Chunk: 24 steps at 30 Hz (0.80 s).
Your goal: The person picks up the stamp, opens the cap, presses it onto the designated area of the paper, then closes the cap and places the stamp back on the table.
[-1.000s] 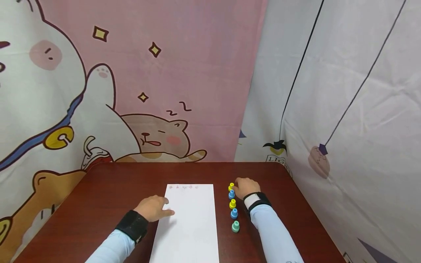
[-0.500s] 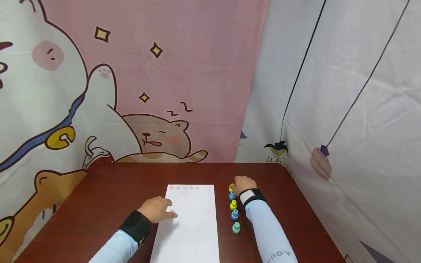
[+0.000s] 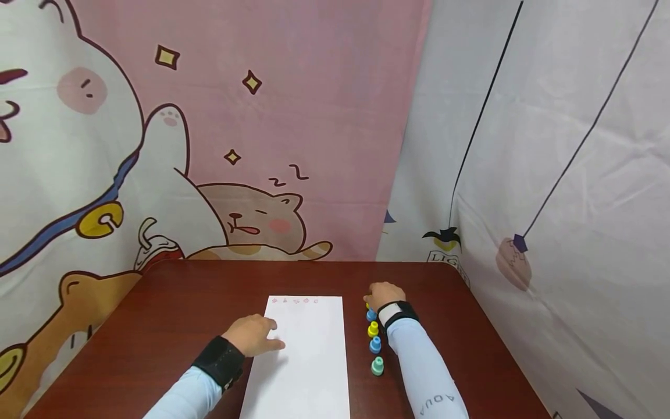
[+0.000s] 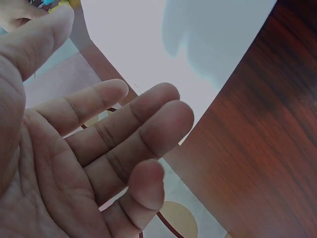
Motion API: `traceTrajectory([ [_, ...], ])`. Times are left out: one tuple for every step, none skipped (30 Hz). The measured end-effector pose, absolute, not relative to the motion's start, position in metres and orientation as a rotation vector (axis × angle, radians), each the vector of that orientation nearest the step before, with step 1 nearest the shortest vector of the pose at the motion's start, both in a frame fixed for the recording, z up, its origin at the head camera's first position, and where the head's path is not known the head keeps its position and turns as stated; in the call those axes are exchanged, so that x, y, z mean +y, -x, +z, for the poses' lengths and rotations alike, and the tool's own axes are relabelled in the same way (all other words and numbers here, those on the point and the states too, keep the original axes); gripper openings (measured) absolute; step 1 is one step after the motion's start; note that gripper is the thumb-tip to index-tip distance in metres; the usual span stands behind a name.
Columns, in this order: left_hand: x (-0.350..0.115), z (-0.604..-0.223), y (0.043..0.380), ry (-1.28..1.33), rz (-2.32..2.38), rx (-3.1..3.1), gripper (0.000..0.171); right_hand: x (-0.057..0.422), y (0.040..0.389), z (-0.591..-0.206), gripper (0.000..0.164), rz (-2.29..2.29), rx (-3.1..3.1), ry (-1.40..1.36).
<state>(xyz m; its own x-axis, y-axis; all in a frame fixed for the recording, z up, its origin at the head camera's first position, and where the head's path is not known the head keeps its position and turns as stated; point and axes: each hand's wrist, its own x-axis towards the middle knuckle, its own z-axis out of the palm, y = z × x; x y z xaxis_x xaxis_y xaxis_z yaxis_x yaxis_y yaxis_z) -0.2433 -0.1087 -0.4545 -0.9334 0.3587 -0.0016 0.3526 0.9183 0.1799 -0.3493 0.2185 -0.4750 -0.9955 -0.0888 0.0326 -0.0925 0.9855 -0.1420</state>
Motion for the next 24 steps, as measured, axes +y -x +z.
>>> traceTrajectory([
  [-0.109,-0.455,0.243,-0.564,0.273,3.042,0.045,0.218,0.350,-0.476,0.035,0.219,-3.102,-0.147],
  [-0.110,-0.455,0.243,-0.564,0.273,3.042,0.045,0.217,0.350,-0.477,0.034,0.212,-3.101,-0.152],
  [-0.110,-0.455,0.243,-0.560,0.275,3.040,0.045,0.216,0.351,-0.478,0.034,0.202,-3.098,-0.155],
  [-0.110,-0.455,0.243,-0.556,0.275,3.040,0.046,0.216,0.351,-0.479,0.033,0.191,-3.094,-0.156],
  [-0.110,-0.455,0.243,-0.552,0.276,3.039,0.046,0.215,0.352,-0.481,0.032,0.184,-3.091,-0.158],
  [-0.110,-0.455,0.243,-0.548,0.277,3.039,0.046,0.215,0.352,-0.482,0.031,0.175,-3.089,-0.158],
  [-0.110,-0.455,0.243,-0.546,0.276,3.039,0.046,0.215,0.353,-0.483,0.031,0.166,-3.088,-0.159],
  [-0.110,-0.454,0.243,-0.543,0.278,3.039,0.046,0.215,0.353,-0.484,0.030,0.160,-3.087,-0.160],
  [-0.110,-0.454,0.243,-0.540,0.276,3.038,0.046,0.214,0.354,-0.484,0.029,0.156,-3.086,-0.162],
  [-0.110,-0.454,0.243,-0.540,0.276,3.038,0.046,0.214,0.354,-0.485,0.027,0.156,-3.085,-0.163],
  [-0.110,-0.454,0.243,-0.539,0.277,3.037,0.046,0.214,0.353,-0.485,0.026,0.159,-3.085,-0.164],
  [-0.110,-0.454,0.243,-0.537,0.278,3.035,0.046,0.214,0.353,-0.486,0.025,0.162,-3.084,-0.166],
  [-0.110,-0.455,0.243,-0.535,0.280,3.033,0.046,0.214,0.353,-0.486,0.023,0.172,-3.083,-0.168],
  [-0.110,-0.455,0.243,-0.534,0.281,3.032,0.046,0.214,0.353,-0.486,0.022,0.180,-3.082,-0.170],
  [-0.110,-0.455,0.243,-0.534,0.285,3.031,0.046,0.213,0.353,-0.486,0.021,0.185,-3.083,-0.172],
  [-0.110,-0.456,0.244,-0.534,0.285,3.029,0.046,0.213,0.352,-0.486,0.020,0.191,-3.083,-0.174],
  [-0.110,-0.456,0.244,-0.535,0.285,3.028,0.046,0.213,0.352,-0.486,0.019,0.198,-3.086,-0.175],
  [-0.110,-0.457,0.244,-0.535,0.287,3.025,0.046,0.213,0.352,-0.485,0.019,0.205,-3.087,-0.178],
  [-0.110,-0.457,0.244,-0.536,0.288,3.025,0.045,0.213,0.351,-0.485,0.018,0.212,-3.086,-0.179],
  [-0.110,-0.457,0.244,-0.535,0.292,3.025,0.045,0.213,0.351,-0.484,0.018,0.214,-3.083,-0.183],
  [-0.110,-0.456,0.244,-0.534,0.292,3.024,0.045,0.213,0.351,-0.483,0.017,0.217,-3.078,-0.187],
  [-0.110,-0.456,0.244,-0.532,0.291,3.022,0.045,0.214,0.352,-0.483,0.017,0.218,-3.073,-0.193],
  [-0.110,-0.456,0.244,-0.531,0.291,3.022,0.045,0.214,0.352,-0.482,0.016,0.221,-3.067,-0.198],
  [-0.110,-0.457,0.244,-0.527,0.287,3.021,0.045,0.214,0.352,-0.481,0.016,0.225,-3.062,-0.202],
])
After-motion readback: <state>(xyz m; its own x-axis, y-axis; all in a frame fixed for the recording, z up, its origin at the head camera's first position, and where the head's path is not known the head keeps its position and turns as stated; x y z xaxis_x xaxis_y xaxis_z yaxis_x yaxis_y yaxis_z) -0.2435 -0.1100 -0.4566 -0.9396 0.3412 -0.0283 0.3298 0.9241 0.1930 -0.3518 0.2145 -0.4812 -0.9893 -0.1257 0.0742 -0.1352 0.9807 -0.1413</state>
